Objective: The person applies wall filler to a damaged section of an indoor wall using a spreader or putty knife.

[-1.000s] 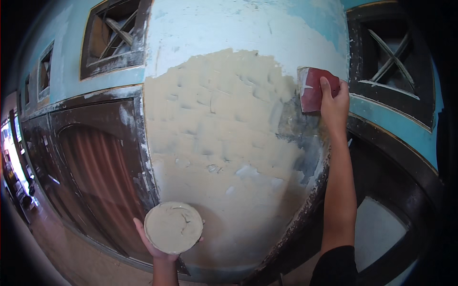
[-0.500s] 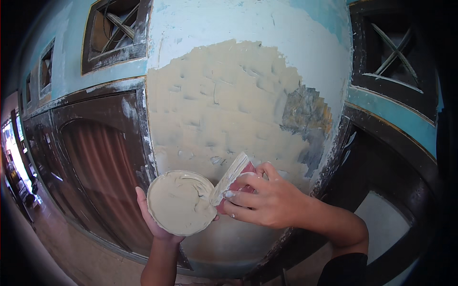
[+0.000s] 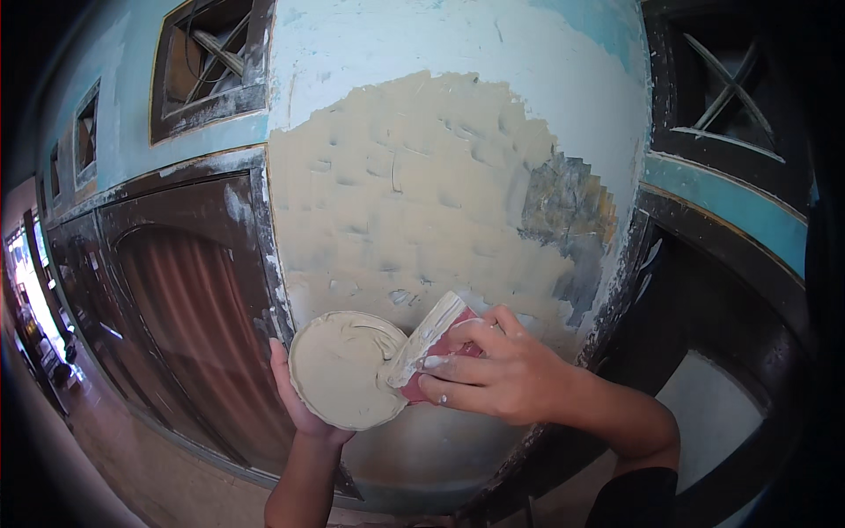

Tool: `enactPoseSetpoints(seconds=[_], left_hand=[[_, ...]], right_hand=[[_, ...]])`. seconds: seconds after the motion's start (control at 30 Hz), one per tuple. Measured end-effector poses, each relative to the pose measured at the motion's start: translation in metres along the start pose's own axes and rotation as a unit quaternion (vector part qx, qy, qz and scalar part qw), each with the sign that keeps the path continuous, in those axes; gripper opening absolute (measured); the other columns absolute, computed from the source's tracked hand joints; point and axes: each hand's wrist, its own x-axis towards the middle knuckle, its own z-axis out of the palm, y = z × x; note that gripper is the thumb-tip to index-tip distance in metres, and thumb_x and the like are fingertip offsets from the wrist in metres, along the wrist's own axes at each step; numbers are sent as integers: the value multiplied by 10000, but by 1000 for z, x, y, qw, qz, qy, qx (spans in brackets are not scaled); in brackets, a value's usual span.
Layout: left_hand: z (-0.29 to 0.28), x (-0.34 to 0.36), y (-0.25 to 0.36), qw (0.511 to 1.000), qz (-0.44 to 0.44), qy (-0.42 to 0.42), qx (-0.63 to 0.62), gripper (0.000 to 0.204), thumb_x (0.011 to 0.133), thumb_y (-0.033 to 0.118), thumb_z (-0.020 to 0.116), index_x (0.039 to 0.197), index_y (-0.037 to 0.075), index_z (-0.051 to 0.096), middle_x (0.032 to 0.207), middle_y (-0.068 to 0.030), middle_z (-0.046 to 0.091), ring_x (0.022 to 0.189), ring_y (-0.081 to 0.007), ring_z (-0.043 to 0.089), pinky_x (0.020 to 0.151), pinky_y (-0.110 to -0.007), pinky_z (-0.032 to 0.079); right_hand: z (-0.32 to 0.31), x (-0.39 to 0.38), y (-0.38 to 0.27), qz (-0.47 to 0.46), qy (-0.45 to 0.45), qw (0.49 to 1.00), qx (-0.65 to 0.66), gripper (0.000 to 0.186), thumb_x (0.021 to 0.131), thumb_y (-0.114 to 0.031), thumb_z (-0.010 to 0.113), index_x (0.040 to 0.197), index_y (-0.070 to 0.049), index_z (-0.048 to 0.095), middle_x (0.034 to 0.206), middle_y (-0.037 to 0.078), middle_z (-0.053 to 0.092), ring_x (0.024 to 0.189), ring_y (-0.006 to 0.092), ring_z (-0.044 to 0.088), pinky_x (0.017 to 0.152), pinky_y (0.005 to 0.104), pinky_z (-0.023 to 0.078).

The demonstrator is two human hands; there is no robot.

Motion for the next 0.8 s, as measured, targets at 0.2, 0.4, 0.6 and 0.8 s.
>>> enactPoseSetpoints(seconds=[0.2, 0.4, 0.6, 0.8], left_hand=[[2, 2, -7, 999, -1, 33, 1, 940, 1018, 786, 242, 1506, 31, 515, 1486, -202, 578, 1291, -388, 606, 1073, -547, 512], [7, 8, -26, 997, -54, -21, -54, 958, 995, 810, 269, 1555, 56, 460, 1531, -213, 530, 1306, -437, 584, 1019, -660, 516], [16, 18, -48, 986, -125, -44, -98, 1041, 931, 884, 278, 1628, 113, 343, 1608, -269, 400, 1321, -625, 485, 874, -865, 461], [15, 34, -57, 983, -157, -63, -70, 1120, 871, 946, 291, 1667, 159, 246, 1660, -303, 263, 1378, -736, 303, 906, -900, 406]], right_hand=[[-10, 0, 3, 52, -4, 998, 41, 352, 802, -168, 720, 1153, -180, 756, 1146, -45, 722, 1055, 232, 609, 792, 384, 463], [-6, -9, 10, 104, 39, 994, -7, 449, 681, -67, 748, 1114, -182, 775, 1078, -61, 750, 905, 233, 636, 701, 356, 533], [-14, -21, 25, 142, 79, 983, -83, 470, 672, -44, 758, 1129, -147, 723, 1048, -43, 710, 892, 231, 602, 700, 378, 484], [-55, -28, 81, 229, 157, 951, -137, 360, 780, 61, 695, 1115, -69, 696, 990, 106, 684, 923, 354, 633, 791, 461, 475]])
